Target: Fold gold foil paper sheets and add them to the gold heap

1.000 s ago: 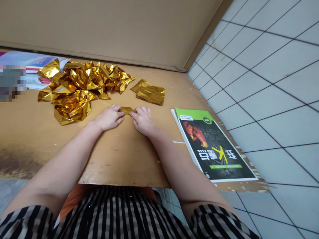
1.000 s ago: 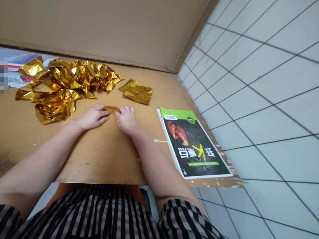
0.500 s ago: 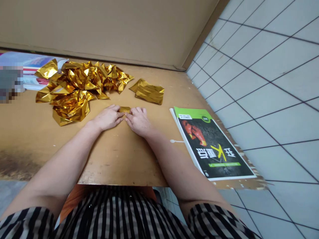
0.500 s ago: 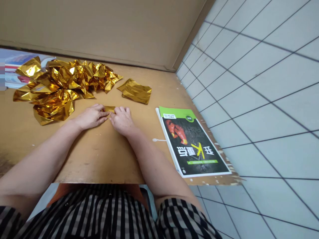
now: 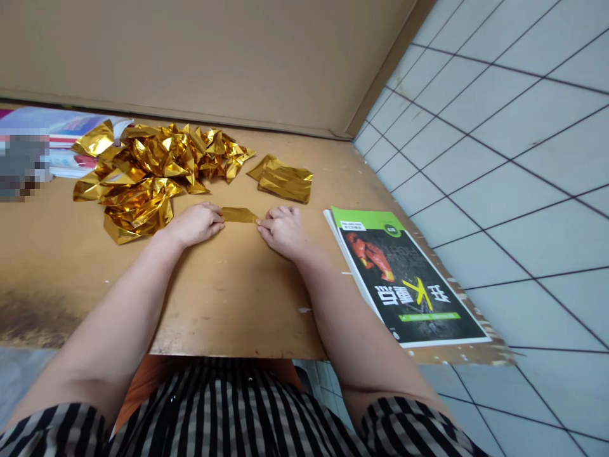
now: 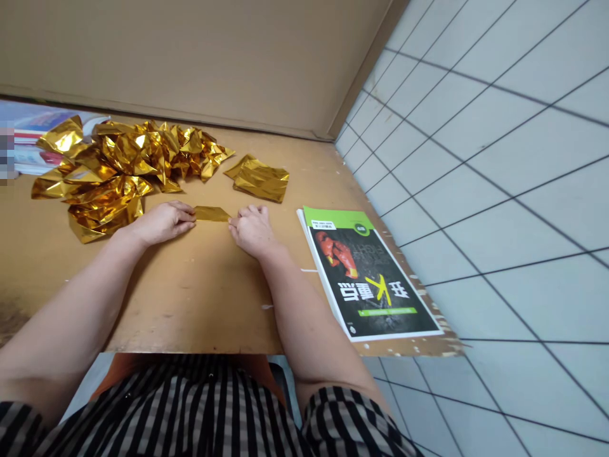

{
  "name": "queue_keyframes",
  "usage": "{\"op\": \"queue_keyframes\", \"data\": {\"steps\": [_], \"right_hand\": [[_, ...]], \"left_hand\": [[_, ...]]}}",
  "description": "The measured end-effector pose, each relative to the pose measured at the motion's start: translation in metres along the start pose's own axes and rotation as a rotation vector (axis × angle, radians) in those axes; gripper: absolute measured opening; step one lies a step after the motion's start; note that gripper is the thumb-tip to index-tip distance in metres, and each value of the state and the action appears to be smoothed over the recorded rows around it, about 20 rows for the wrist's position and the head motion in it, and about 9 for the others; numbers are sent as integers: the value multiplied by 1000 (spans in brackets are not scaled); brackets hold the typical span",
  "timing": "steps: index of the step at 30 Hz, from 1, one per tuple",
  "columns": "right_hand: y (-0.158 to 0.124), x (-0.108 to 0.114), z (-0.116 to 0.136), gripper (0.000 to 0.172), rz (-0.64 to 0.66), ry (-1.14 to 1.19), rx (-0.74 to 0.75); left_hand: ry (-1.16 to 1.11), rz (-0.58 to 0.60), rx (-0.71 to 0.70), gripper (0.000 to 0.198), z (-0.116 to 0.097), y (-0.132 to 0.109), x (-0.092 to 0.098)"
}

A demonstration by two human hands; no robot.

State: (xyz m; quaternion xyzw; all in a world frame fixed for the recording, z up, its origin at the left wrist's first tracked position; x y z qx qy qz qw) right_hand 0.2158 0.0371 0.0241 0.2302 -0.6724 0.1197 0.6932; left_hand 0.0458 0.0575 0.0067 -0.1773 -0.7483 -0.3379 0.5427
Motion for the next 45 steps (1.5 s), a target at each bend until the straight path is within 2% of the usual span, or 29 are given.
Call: {"op": "queue_keyframes", "data": {"steps": [6,14,17,21,23,26,30,33,39,45], "right_hand": [[-2,4,-6,36,23,21,-27],[-1,0,-3,34,23,-28,7],[-1,-1,-2,33,29,-48,25],[1,-3,0,34,-13,-20,20],[4,-7,4,36,-63,25,13],[11,-16,14,45,-106,146,38],[20,-34,22,56,13,271,76],[21,-40,19,60,75,283,46],[14,-38,9,60,81,247,-2],[5,-31,2,58,120,190,-71]], "left_hand": [[-29,-31,28,27,7,-3,2],[34,-41,73,26,-13,4,-2],[-12,-36,106,41,-19,6,-12],[-19,95,144,58,-21,7,-29],[-18,128,153,62,-20,7,-31],[-29,112,135,63,-20,8,-30],[-47,82,98,60,-21,8,-29],[-45,85,103,60,-21,8,-29],[-7,86,150,65,-15,4,-24],[54,180,234,70,-7,-4,-25]]}}
Point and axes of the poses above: each hand's wrist, its own y-axis towards the middle knuckle, its own x-axis out of the back of the hand, z = x × y, the point moved 6 cm from there along y, towards the middle knuckle, and after that the axes turned 8 degrees about -z, right-handed, at the moved point
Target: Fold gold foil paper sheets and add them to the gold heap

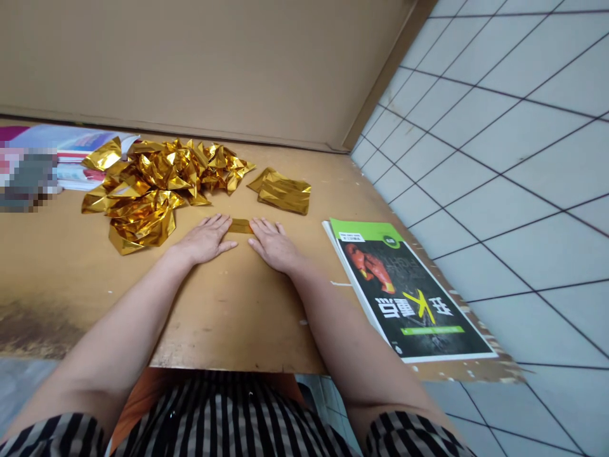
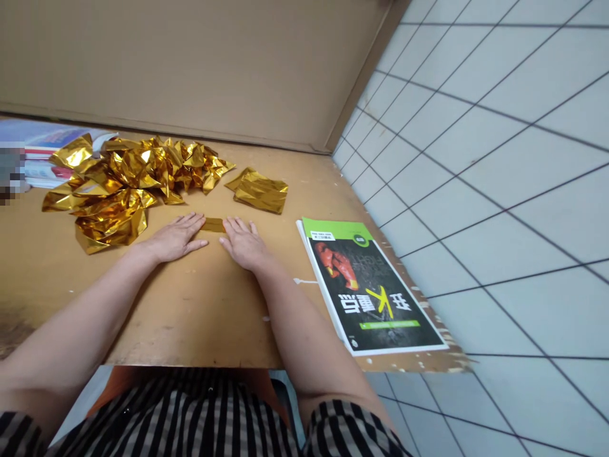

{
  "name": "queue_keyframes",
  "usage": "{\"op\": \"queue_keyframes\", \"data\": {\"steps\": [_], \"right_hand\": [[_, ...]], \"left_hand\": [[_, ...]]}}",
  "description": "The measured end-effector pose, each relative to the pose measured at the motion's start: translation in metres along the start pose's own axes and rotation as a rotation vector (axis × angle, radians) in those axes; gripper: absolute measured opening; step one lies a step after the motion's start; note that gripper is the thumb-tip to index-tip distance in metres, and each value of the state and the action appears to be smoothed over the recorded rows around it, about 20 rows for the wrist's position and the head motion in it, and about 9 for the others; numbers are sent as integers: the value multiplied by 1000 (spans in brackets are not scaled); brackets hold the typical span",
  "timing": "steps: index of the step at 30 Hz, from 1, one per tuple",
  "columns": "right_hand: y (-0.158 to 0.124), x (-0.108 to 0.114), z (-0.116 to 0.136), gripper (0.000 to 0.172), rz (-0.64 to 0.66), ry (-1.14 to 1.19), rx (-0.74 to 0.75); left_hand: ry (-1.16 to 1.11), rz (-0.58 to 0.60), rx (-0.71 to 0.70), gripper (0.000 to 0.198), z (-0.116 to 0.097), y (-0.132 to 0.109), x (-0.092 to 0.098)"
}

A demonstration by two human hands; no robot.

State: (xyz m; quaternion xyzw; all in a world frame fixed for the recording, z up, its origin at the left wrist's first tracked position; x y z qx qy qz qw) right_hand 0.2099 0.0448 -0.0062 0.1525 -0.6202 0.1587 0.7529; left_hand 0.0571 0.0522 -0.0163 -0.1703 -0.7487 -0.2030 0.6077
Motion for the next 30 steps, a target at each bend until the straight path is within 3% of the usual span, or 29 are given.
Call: {"op": "queue_keyframes", "data": {"steps": [13,20,30], "right_hand": [[-2,2,2,58,-3,-46,-16],[0,0,-1,56,-20,-32,-7],[0,-1,2,57,-1,-117,-32]], "left_hand": [[37,57,66,75,2,-14,2],[27,-51,34,66,13,-33,8],[-2,-168,7,47,11,-30,23]]}}
Point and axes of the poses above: each hand's wrist, its own y-axis towards the middle knuckle, its own x-axis out of the back of the hand, z = x × y, the point moved 6 cm from there along y, towards the middle knuckle, and after that the axes turned 8 degrees about -z, right-handed, at the moved point
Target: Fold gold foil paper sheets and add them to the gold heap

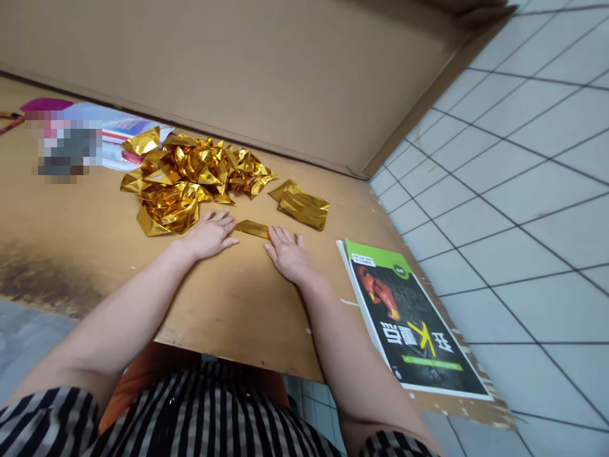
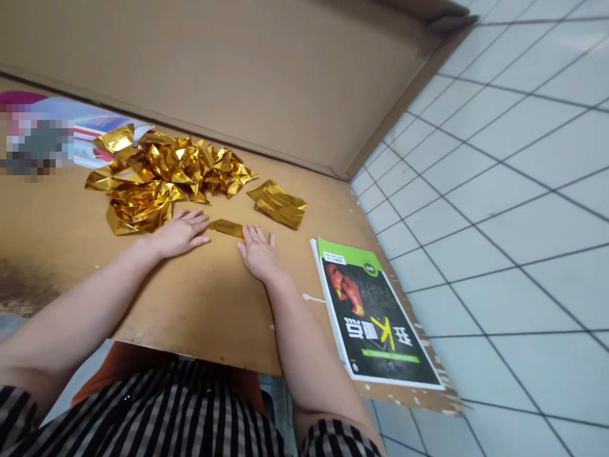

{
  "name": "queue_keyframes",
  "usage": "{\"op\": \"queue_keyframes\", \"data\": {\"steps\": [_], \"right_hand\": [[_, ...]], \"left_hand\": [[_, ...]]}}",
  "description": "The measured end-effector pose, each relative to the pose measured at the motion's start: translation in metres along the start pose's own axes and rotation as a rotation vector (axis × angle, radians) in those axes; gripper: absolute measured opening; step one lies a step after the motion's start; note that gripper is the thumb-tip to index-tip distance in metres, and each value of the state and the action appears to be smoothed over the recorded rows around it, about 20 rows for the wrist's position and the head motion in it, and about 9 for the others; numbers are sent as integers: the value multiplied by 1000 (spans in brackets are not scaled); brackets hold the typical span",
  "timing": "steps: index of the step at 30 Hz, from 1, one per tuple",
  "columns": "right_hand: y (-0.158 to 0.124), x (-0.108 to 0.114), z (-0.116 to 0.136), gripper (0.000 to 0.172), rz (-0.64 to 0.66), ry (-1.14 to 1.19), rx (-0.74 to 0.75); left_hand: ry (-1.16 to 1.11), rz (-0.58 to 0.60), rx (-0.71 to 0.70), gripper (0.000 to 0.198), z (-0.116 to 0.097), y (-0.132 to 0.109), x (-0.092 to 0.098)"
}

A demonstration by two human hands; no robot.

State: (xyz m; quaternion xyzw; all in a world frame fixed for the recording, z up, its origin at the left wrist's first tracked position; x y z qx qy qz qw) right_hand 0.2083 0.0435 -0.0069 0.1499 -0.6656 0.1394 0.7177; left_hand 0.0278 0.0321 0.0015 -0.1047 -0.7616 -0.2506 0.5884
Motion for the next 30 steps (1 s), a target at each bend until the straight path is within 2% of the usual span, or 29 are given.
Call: {"op": "queue_keyframes", "data": {"steps": [8,11,15,18,24,30], "right_hand": [[4,-6,-1,58,-65,-3,24],[7,-4,19,62,-47,51,89],[13,-3,56,67,-5,166,260],[20,-8,67,73,40,204,289],[28,-14,50,70,38,225,214],[25,-15,23,71,41,246,140]], "left_hand": [[-25,77,-47,36,-8,2,1],[-24,83,-46,36,-7,3,1],[-22,103,-52,40,-7,2,0],[-22,147,-28,45,-7,2,0],[-25,160,23,42,-8,2,4],[8,172,-5,37,-9,1,4]]}}
Point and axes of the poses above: each hand's wrist, its own y-axis towards the middle knuckle, its own x-axis out of the back of the hand, z = x × y, the point moved 6 cm from there along y, towards the middle knuckle, and after that the axes turned 8 degrees about -z, right-handed, at the moved point
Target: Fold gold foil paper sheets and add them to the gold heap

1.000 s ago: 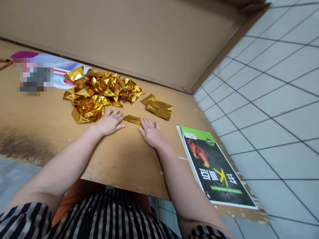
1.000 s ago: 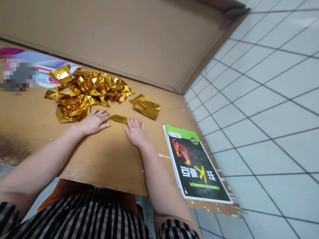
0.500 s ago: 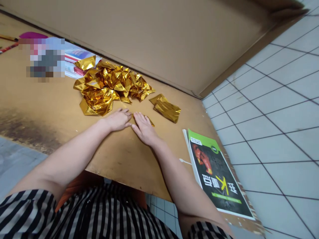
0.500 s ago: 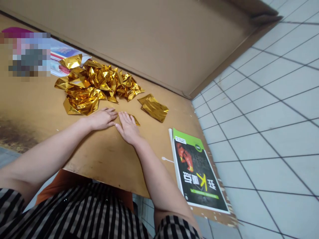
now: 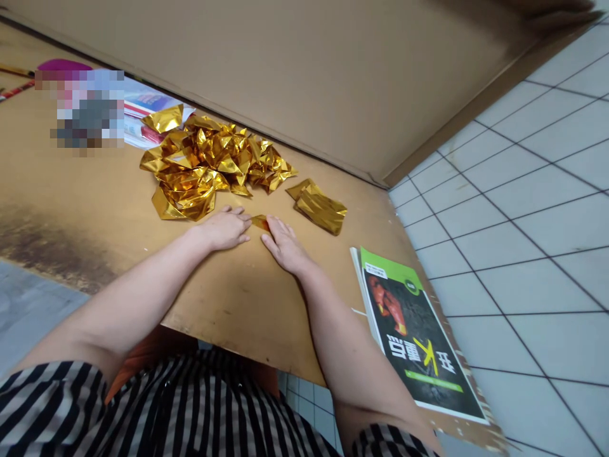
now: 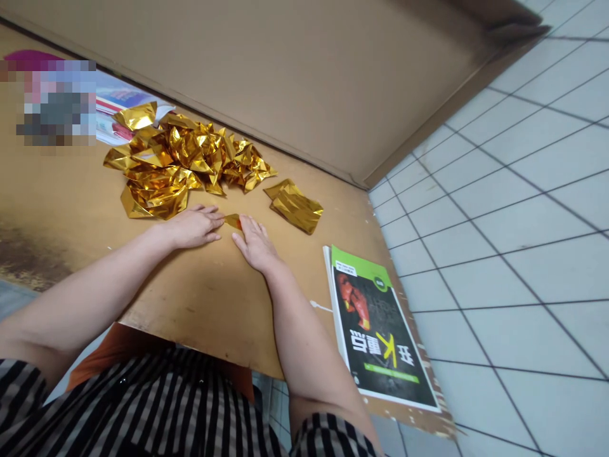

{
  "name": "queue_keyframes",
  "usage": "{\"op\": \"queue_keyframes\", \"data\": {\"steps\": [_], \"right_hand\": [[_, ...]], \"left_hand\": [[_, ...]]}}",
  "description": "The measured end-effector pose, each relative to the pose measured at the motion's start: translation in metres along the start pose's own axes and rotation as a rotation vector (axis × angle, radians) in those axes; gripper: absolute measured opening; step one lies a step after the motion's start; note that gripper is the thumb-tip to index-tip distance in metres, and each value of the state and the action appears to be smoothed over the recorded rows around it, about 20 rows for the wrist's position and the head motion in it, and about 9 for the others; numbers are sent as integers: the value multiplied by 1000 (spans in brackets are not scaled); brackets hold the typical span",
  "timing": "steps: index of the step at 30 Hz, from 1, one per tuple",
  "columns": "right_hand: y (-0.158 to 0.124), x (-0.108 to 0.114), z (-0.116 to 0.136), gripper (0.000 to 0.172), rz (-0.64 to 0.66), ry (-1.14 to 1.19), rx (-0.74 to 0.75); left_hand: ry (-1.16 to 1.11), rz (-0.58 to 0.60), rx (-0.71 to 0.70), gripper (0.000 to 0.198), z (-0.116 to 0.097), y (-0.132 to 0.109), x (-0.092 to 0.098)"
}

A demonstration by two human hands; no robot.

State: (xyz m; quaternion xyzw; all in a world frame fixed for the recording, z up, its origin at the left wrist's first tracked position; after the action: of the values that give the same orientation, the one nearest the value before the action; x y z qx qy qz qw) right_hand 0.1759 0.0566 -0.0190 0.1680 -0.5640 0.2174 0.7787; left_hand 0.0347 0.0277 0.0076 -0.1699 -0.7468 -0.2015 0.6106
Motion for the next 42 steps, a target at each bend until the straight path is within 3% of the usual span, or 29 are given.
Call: {"op": "queue_keyframes", "data": {"steps": [7,14,21,34,42], "right_hand": [[-19,3,-23,71,-36,0,-15],[-21,5,-16,69,-18,-41,-60],[-23,8,-11,67,-18,-51,-63],[-35,8,-22,67,48,12,-20],[-53,22,-12,63,133,-123,-93]], "left_hand": [[13,-34,-4,36,2,-1,0],[9,-139,-40,43,-10,17,-1],[-130,-43,-61,46,-36,48,-16],[-202,-13,21,49,-35,40,-27],[-201,19,61,50,-36,39,-26]]}}
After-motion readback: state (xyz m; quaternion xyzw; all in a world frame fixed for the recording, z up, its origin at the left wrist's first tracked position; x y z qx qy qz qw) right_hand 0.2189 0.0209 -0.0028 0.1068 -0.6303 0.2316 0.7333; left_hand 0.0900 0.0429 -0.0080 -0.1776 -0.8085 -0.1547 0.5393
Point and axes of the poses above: each hand's wrist, its own y-axis towards the middle knuckle, its own x-axis out of the back of the hand, z = x × y, the point moved 6 cm from there along y, towards the middle knuckle, and after that the axes turned 8 degrees about -z, right-handed, at the moved point
